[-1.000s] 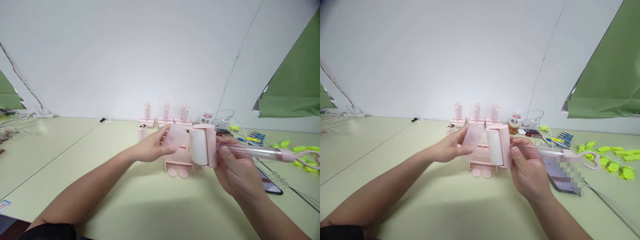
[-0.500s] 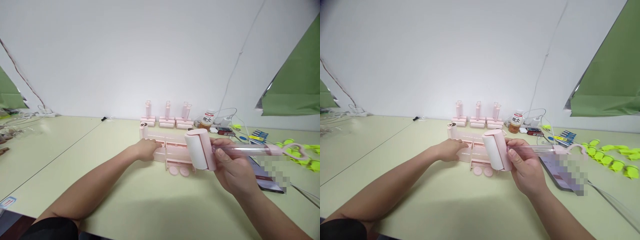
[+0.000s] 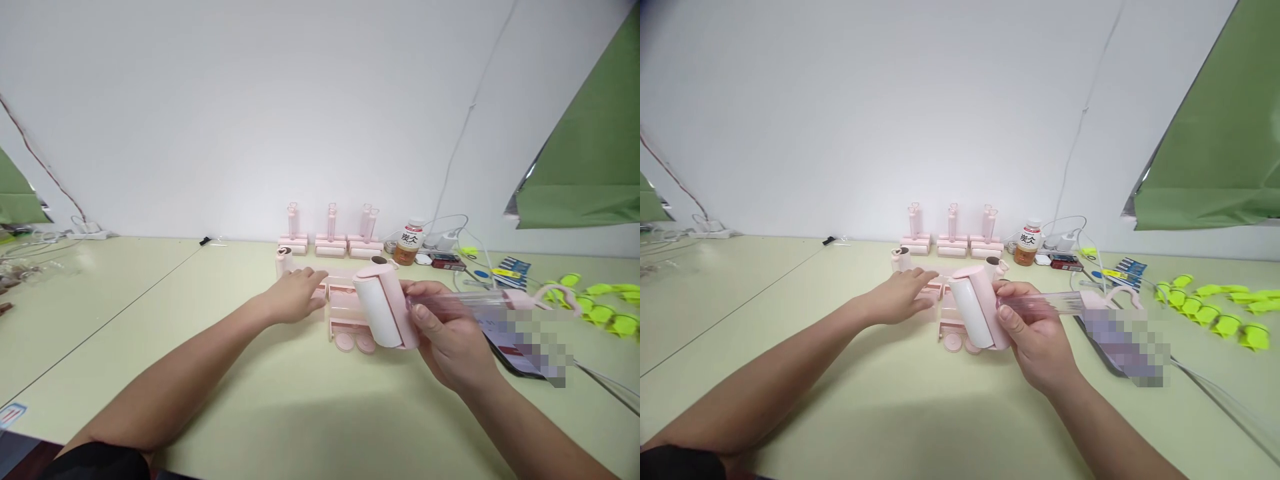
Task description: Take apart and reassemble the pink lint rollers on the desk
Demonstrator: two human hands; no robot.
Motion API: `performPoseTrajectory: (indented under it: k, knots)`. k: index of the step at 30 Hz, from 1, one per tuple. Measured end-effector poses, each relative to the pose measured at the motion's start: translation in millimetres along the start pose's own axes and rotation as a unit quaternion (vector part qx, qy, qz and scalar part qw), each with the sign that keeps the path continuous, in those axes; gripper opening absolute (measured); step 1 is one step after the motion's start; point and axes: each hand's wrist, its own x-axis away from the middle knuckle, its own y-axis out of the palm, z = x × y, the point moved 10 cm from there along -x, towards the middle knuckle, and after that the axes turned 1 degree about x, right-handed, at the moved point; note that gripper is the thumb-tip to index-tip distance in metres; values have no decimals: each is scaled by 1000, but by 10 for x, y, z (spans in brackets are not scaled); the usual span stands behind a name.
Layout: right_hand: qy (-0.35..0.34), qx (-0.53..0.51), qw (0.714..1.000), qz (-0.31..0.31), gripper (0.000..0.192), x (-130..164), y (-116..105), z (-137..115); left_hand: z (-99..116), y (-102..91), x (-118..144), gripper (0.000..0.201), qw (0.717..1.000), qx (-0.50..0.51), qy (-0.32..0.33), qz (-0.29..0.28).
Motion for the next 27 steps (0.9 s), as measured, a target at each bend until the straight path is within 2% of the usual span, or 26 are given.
performPoseTrajectory:
  k: [1,2,5,7,9,10,11,14,15,17,18,20,22,24,27]
  knots:
    - [-23,13,1000,15,22,16,-13,-28,125,-48,24,52,995,92,23,28]
    - [-52,30,998,33,23,40,-27,-77,263,-58,48,53,978,199,50,41]
    - [-149,107,981,66,23,130,1,-312,693,124,102,63,872,475,116,-15]
    - [-189,182,965,9,24,146,134,-456,829,218,120,62,816,565,120,-28]
    - [-205,264,938,-92,29,131,270,-523,832,238,135,60,793,599,113,-23]
    - [-204,300,922,-135,30,116,291,-530,807,221,149,58,793,598,111,-21]
    - [-198,323,914,-147,25,82,238,-543,771,182,168,57,802,586,112,-16]
    - [-159,298,938,-73,14,-55,-104,-643,666,0,237,51,864,489,120,26]
    - [-146,279,947,-69,15,-70,-140,-670,674,-52,264,50,885,446,129,38]
    - [-137,268,946,-123,20,-35,10,-737,780,-95,320,48,915,368,162,44]
    - [-142,286,933,-167,24,13,162,-776,863,-86,348,47,922,338,184,39]
    - [-159,360,886,-244,30,127,477,-836,1008,-49,397,42,929,297,219,37]
    - [-151,441,836,-288,18,190,690,-820,1072,15,412,40,936,267,225,41]
    - [-132,492,803,-311,9,194,785,-768,1064,102,402,41,944,246,214,43]
    - [-94,522,778,-336,15,146,789,-639,989,259,368,42,953,234,188,40]
